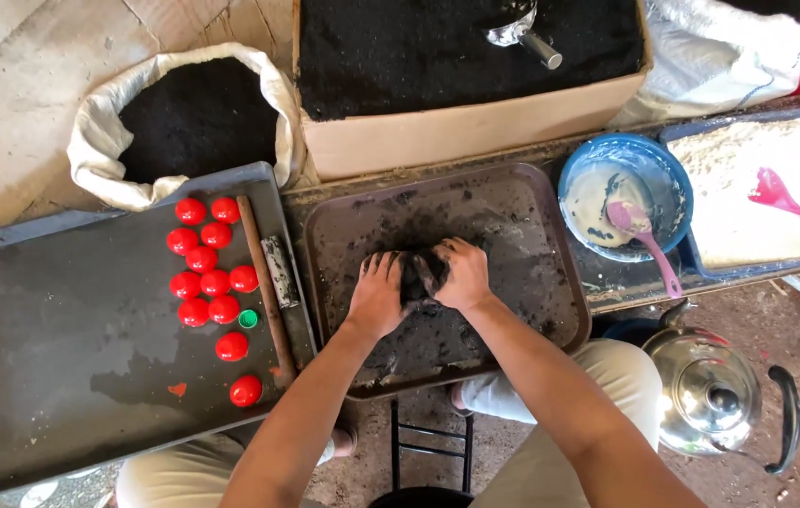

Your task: The person kneads a dark, sticky dough on a tray, using a cylindrical mold to shape portions of the material. They repeatedly press, fold, and roll the dough by hand, occasionally adding more material from a nearby container.

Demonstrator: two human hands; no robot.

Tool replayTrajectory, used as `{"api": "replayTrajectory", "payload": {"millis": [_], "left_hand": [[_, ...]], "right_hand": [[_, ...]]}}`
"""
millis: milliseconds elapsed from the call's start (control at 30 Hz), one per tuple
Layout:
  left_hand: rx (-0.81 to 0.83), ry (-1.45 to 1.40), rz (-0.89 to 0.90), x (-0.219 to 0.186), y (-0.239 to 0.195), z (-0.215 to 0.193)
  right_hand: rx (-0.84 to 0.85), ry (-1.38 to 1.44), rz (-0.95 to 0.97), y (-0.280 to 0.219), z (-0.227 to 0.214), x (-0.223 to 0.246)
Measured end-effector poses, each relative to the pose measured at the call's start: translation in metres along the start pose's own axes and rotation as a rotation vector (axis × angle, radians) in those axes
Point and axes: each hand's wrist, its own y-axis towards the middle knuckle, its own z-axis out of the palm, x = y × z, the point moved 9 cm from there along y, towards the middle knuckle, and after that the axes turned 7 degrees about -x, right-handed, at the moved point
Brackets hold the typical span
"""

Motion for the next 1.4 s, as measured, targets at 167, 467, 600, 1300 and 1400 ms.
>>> {"api": "replayTrajectory", "payload": {"millis": [167,467,600,1300,1400], "left_hand": [[-0.058,-0.042,0.016,0.004,-0.002,-0.006],[-0.468,-0.256,-0.111,0.009,0.006,-0.028],[-0.187,-0.356,-0.146,0.002,-0.006,-0.040],[0.080,-0.157,-0.055,-0.031,-0.036,-0.107],[0.077,-0.156,-0.015,-0.021,-0.022,-0.071]], "right_hand": [[-0.113,0.104,0.053,0.023,-0.032,0.024],[-0.095,0.162,0.065,0.030,-0.067,0.061],[0.143,0.186,0.061,0.020,-0.086,0.072],[0.187,0.299,0.192,0.009,-0.034,0.035],[0.299,0.419,0.104,0.007,-0.022,0.035]]}}
